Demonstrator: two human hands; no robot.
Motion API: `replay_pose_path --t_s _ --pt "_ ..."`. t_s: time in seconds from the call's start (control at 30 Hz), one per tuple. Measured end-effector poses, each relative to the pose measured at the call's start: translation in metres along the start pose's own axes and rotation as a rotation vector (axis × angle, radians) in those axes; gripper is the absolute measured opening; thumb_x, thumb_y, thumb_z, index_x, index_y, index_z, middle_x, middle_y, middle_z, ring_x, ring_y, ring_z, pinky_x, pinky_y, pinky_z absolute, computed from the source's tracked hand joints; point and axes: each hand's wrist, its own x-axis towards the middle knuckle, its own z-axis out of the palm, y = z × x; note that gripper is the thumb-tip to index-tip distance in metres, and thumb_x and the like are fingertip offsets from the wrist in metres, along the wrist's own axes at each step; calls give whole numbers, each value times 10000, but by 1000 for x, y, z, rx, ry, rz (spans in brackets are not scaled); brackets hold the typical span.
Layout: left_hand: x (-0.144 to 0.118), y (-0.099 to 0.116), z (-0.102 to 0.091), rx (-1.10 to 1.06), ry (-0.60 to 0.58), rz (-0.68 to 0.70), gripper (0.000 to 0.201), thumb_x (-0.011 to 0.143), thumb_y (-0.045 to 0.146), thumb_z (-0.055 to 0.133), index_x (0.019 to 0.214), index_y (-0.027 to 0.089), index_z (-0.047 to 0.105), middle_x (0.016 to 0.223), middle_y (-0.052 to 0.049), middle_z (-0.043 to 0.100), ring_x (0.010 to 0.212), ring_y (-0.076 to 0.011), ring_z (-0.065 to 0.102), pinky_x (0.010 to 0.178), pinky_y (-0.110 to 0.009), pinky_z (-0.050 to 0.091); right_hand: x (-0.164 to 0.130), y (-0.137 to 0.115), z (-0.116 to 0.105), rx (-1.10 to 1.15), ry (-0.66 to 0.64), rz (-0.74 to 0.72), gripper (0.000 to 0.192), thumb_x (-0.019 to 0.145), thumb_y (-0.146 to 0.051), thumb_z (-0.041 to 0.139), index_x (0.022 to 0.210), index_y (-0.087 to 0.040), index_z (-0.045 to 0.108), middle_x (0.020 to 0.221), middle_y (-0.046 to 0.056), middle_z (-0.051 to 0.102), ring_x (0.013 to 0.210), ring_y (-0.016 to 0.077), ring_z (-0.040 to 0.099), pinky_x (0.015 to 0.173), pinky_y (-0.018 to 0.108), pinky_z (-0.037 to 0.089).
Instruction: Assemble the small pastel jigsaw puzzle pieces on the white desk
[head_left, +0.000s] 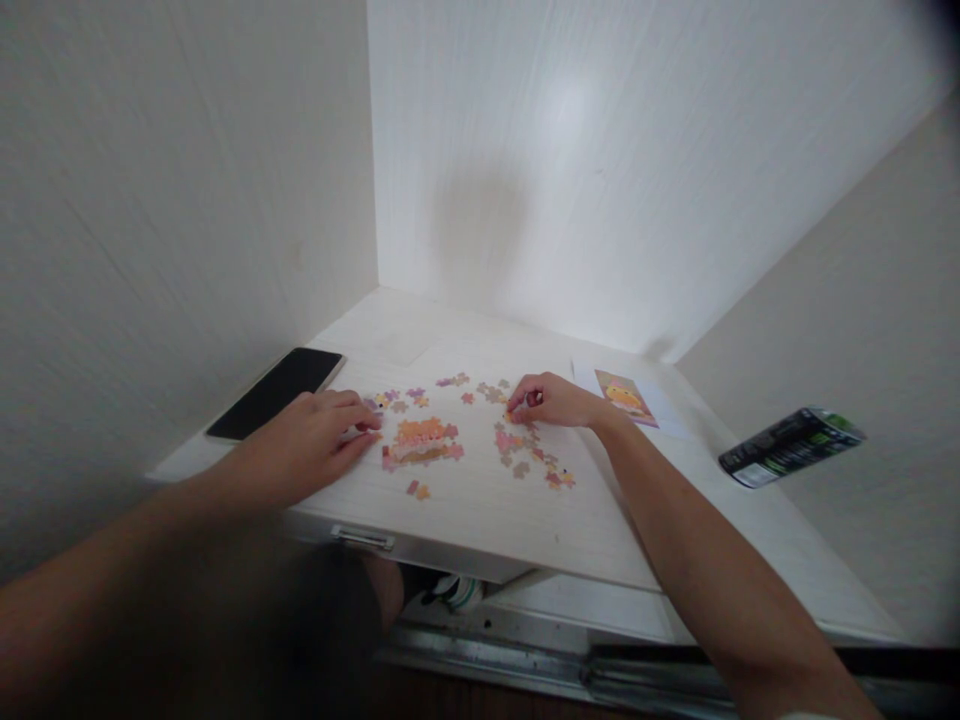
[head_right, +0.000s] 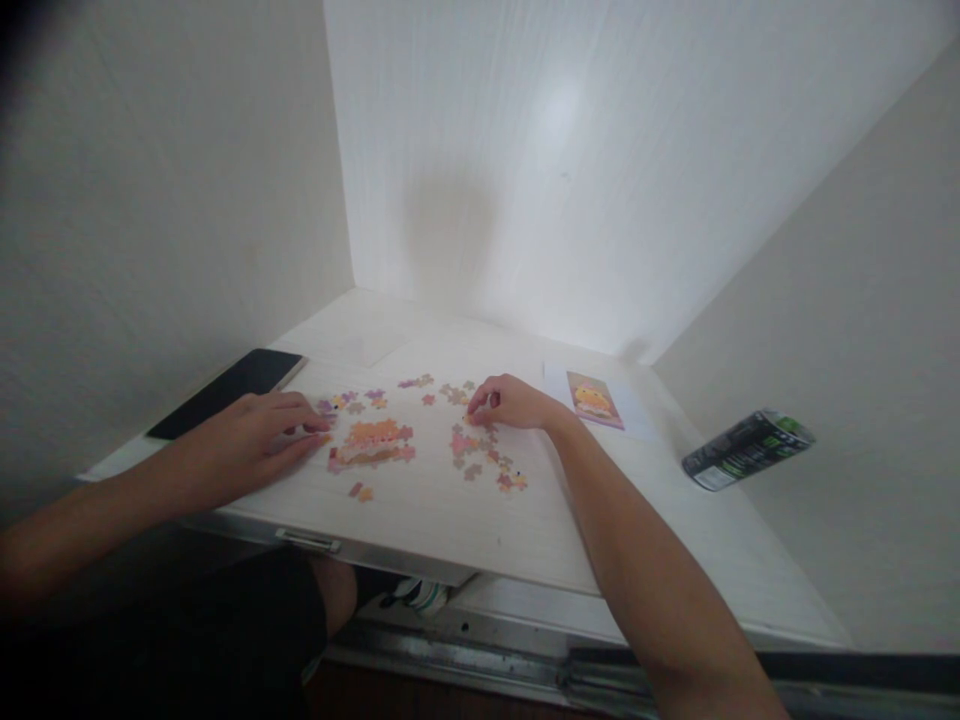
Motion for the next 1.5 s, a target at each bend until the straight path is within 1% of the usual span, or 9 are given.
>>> replay_pose_path --t_s 0.2,0.37,0.5,0.67,0.77,0.87,1.03,1.3,1.5 --pt "1 0 1 -8 12 12 352 966 421 424 1073 212 687 1111 -73 679 1055 -234 610 908 -361 404 1 6 0 31 37 2 187 765 -291 706 919 -205 767 778 17 712 640 117 578 594 241 451" --pt "0 -2 1 -6 5 4 358 971 429 414 1096 225 681 1127 -74 676 1063 -233 604 889 -355 412 4 22 0 -43 211 55 210 806 -314 678 951 -181 755 800 38 730 686 133 612 653 267 469" --pt "0 -3 2 -7 -5 -4 359 970 423 409 1111 230 677 1156 -78 669 1088 -236 597 897 -353 414 7 22 5 -123 199 72 233 792 -357 705 951 -196 759 858 49 733 697 135 608 663 275 465" --pt "0 -4 3 -10 -9 -17 369 970 422 402 1104 223 682 1165 -79 668 1108 -238 592 917 -353 416 9 21 8 -143 194 27 151 821 -296 658 883 -205 761 866 45 719 722 136 606 676 270 458" --pt "1 -6 4 -2 -11 -17 376 968 432 404 1109 228 686 1150 -76 673 1085 -240 600 902 -351 420 7 23 3 -87 155 40 181 840 -295 630 922 -189 752 890 56 725 756 143 614 708 276 465" --pt "1 -7 5 7 -11 -15 368 967 424 408 1109 233 687 1135 -73 675 1057 -236 607 883 -348 420 1 23 -7 -6 54 95 264 826 -370 653 963 -161 739 867 68 726 749 153 612 697 278 465" --pt "-1 -5 3 4 -15 -32 345 962 407 420 1113 237 679 1157 -63 670 1076 -238 600 892 -351 414 -6 16 -16 3 -74 160 288 751 -414 720 883 -159 746 788 53 709 690 150 581 635 276 425" --pt "0 -6 1 -4 -8 -37 365 956 433 420 1114 241 688 1155 -65 679 1064 -245 610 895 -365 434 -3 19 -14 21 -62 140 278 798 -402 653 872 -143 720 788 48 687 700 140 559 661 275 411" --pt "0 -7 3 -14 2 -30 397 953 469 417 1124 234 687 1152 -82 678 1023 -251 618 909 -407 448 -10 14 -24 28 -245 104 407 740 -475 733 987 -150 738 751 18 640 681 133 519 632 265 379"
